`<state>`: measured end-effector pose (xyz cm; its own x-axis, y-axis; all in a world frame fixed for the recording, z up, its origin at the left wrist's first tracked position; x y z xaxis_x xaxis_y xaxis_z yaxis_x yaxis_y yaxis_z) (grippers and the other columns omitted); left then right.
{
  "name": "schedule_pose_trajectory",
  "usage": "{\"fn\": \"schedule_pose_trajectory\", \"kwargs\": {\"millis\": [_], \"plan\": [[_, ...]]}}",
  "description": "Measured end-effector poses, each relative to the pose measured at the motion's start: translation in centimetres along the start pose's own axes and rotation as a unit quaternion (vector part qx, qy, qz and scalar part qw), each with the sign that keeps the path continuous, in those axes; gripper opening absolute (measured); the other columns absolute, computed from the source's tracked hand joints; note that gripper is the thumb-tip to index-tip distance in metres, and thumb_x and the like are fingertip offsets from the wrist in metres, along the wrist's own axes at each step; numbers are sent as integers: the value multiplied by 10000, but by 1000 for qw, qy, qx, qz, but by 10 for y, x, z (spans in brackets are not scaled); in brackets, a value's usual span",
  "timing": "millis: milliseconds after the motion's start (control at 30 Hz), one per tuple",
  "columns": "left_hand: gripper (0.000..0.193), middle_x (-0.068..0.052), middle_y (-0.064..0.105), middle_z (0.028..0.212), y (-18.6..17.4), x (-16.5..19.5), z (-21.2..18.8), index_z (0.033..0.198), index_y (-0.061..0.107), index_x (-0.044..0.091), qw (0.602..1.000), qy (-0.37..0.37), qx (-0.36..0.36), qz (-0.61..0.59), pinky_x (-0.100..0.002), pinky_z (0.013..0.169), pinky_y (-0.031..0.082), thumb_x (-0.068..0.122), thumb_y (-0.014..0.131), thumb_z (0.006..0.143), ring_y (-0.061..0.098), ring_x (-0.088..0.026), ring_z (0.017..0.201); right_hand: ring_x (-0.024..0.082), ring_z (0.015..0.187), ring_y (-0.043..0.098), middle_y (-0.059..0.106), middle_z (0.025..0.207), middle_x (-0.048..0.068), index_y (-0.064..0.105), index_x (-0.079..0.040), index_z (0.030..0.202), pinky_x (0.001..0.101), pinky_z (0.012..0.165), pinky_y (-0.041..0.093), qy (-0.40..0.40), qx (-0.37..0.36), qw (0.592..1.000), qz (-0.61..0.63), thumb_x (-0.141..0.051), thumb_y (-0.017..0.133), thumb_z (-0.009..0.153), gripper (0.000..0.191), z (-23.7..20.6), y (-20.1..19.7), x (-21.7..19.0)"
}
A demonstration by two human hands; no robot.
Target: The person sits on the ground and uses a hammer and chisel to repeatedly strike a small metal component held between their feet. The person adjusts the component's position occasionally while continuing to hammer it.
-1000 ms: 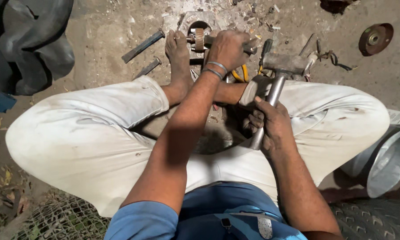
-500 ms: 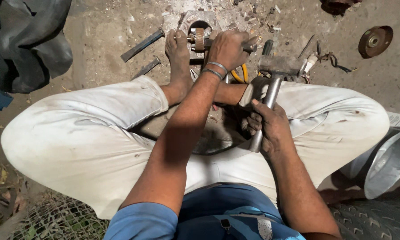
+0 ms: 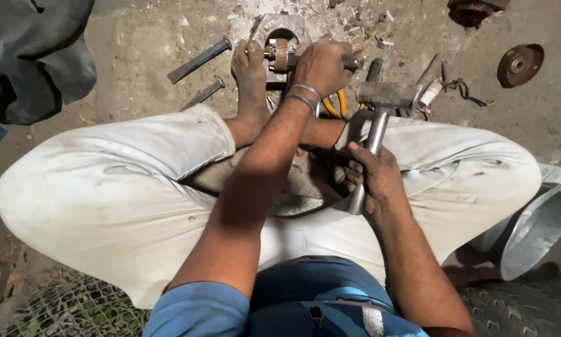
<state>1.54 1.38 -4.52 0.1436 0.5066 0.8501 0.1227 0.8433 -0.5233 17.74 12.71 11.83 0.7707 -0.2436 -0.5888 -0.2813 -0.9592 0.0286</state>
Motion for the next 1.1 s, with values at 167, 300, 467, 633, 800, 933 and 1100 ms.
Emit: {"fn": "schedule_pose_trajectory", "kwargs": {"millis": [167,300,467,633,800,933,1100], "plan": [[308,-165,751,845,3,0,0,991,794,109,999,-32,-40,-4,-415,819,588,105,790,683,739,-309,817,84,449,420,467,609,-15,507,-55,915,247,413,366,-1,-8,1000,4,-113,696,931,198,7,-14,11],[303,-162,769,824,1,1,3,976,803,112,1000,-3,-8,13,-409,822,593,109,803,674,754,-298,806,81,446,416,467,610,-16,516,-51,924,244,411,361,-2,-15,1000,3,-118,696,936,192,3,-6,5],[328,-137,788,856,0,0,7,1020,811,145,999,-40,20,-12,-390,816,595,134,822,692,769,-278,792,82,420,400,446,584,-23,502,-73,912,260,364,344,11,-6,1000,-7,-141,686,930,197,-3,-1,-3],[360,-96,799,902,-1,-6,16,1054,792,146,996,-68,40,-47,-343,823,614,101,810,697,789,-220,803,79,442,403,447,600,-35,527,-59,921,261,371,348,8,17,999,-38,-157,687,940,188,14,-38,23],[325,-86,813,875,-6,-9,21,1035,803,155,996,-59,47,-50,-354,838,608,101,823,715,790,-221,786,98,432,426,469,589,-20,519,-61,896,277,369,376,-37,44,993,-106,-183,704,943,226,-2,-18,-9],[299,-103,810,908,-13,-8,19,1020,814,142,994,-43,67,-81,-350,815,619,89,804,725,793,-240,815,119,447,486,539,616,3,523,-92,902,280,386,401,-154,114,956,-224,-206,717,934,227,-53,-8,-90],[257,-130,795,901,-8,-11,14,989,809,121,993,-56,64,-81,-356,798,617,135,794,733,785,-266,801,121,450,487,551,623,12,553,-72,915,281,387,390,-355,211,869,-274,-178,707,934,188,-99,-54,-144]]}}
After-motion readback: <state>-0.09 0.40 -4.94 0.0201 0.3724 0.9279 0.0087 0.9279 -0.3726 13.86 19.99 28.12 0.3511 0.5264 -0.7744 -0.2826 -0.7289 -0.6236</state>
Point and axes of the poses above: each hand's wrist, its own z-axis towards the middle knuckle, its own y-axis out of the palm, x = y × z, the point moved 2 cm from there along z, towards the middle knuckle
